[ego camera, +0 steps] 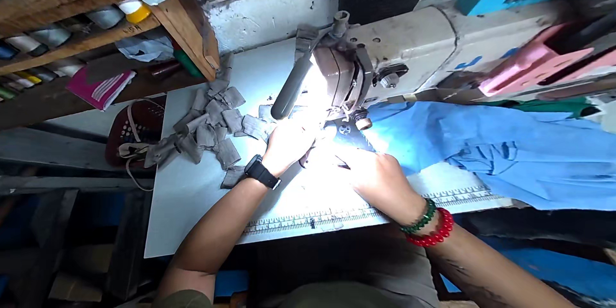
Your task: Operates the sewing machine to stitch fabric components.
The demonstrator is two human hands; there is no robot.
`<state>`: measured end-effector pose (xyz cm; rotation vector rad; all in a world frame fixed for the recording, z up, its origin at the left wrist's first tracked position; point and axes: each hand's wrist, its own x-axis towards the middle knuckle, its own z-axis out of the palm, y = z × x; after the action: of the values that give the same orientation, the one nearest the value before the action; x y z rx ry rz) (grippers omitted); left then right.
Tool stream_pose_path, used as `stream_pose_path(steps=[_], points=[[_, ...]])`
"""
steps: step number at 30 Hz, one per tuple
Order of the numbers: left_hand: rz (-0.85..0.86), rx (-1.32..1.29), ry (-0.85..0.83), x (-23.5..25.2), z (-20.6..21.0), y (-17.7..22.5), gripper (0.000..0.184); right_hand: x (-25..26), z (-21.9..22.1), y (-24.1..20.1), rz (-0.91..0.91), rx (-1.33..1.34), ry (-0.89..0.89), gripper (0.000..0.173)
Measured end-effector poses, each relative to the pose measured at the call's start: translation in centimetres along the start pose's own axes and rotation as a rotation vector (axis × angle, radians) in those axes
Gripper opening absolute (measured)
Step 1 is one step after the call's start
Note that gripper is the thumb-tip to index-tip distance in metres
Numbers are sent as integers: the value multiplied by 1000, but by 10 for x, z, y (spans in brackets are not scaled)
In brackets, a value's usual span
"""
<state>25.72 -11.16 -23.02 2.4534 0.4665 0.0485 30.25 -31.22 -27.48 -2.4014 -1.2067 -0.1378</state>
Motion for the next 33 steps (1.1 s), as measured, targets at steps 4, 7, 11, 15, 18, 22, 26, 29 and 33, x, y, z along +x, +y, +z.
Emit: stream_pose_path(steps=[4, 7, 11, 15, 18, 22, 26, 29, 33], points=[[-5, -67, 12, -2, -1, -1, 19, 1, 1, 3, -1, -5, -9, 19], [16, -137, 25, -4, -2, -4, 17, 1, 2, 5, -6, 24, 9, 19], [-1, -141, 20, -2, -1, -3, 18, 0, 1, 5, -16, -3, 10, 19], [-22, -90, 7, 5, 0, -6, 20, 3, 0, 5, -29, -29, 9, 17], [14, -74, 55, 22, 5, -15, 22, 12, 0, 8, -18, 1, -12, 16], [7, -55, 118, 35, 2, -24, 21, 5, -7, 1, -10, -141, -68, 36], [-7, 103, 59, 51, -8, -47, 28, -12, -30, -10, 192, -74, -193, 30], [89, 128, -87, 24, -39, -40, 30, -11, -34, -7, 212, 53, -240, 31], [116, -31, -108, -23, -50, -22, 30, 8, -9, -22, 20, 133, -104, 22]])
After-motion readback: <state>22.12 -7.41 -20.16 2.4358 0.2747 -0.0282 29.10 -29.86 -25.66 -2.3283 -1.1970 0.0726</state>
